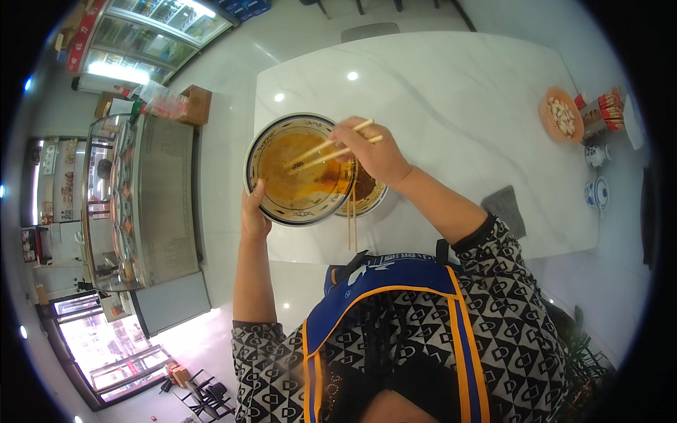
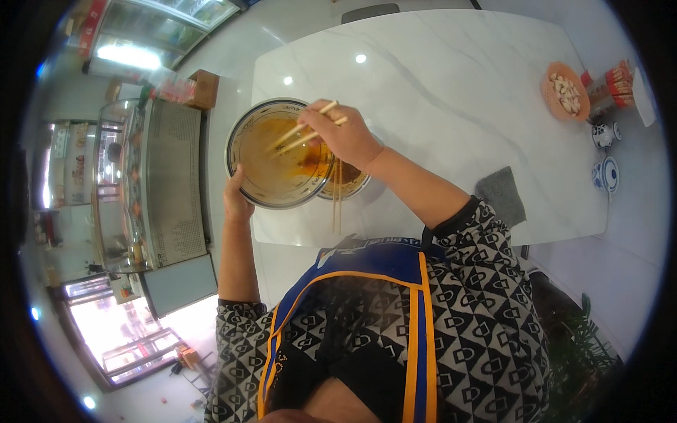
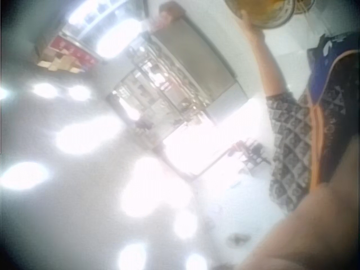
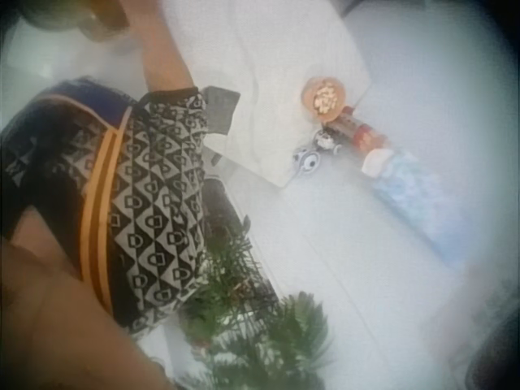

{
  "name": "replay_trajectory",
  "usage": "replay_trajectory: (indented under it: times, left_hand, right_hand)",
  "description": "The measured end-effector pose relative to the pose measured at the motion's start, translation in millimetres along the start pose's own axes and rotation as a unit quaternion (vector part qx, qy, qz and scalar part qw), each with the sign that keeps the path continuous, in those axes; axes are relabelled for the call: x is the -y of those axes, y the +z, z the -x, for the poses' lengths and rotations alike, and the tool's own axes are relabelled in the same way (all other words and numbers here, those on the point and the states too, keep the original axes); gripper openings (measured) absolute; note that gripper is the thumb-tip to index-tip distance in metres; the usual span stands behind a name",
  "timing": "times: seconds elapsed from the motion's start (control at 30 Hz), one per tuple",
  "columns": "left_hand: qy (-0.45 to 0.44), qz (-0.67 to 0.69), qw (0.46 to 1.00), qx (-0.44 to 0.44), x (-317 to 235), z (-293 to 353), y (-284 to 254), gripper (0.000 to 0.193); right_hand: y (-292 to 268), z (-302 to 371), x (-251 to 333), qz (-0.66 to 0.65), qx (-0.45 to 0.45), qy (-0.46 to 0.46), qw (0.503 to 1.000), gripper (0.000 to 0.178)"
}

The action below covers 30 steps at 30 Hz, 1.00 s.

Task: The person clears a dining table by removing a cup and wiping the surface with a cloth. They then carry two bowls and chopsticks to the kitchen sink, pour out remaining liquid, and scrub the bowls and chopsticks with a sponge.

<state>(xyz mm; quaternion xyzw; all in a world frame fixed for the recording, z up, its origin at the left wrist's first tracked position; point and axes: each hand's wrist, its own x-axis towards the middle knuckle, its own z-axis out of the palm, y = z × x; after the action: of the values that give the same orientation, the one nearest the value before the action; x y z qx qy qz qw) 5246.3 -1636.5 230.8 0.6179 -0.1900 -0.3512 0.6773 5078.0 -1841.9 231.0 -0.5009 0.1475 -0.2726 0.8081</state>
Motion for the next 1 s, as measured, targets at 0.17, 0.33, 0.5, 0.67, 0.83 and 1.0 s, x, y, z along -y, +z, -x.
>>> replay_trajectory:
  times: [0.17, 0.33, 0.5, 0.67, 0.83, 1.0]
  left_hand:
    - [0.025, -0.123, 0.992, -0.027, -7, 2, 14, 0.059]
    - [0.064, -0.264, 0.962, -0.027, -12, 6, 25, 0.066]
    - [0.107, -0.386, 0.913, -0.077, -3, 6, 29, 0.071]
    - [0.094, -0.435, 0.889, -0.112, 0, 14, 32, 0.075]
    - [0.123, -0.462, 0.871, -0.112, -13, 23, 37, 0.065]
    - [0.115, -0.452, 0.875, -0.129, -11, 28, 44, 0.067]
  right_hand:
    - [-20, 12, -16, 0.081, -0.091, 0.034, 0.992, 0.023]
    - [-17, 22, -25, 0.045, -0.058, 0.009, 0.997, 0.022]
    - [-30, 38, -36, 0.146, -0.094, -0.018, 0.985, 0.020]
    - [-32, 42, -48, 0.308, -0.020, -0.179, 0.934, 0.024]
    - [-16, 40, -36, 0.206, -0.100, -0.018, 0.973, 0.025]
    - [-27, 48, -43, 0.173, -0.034, -0.076, 0.981, 0.022]
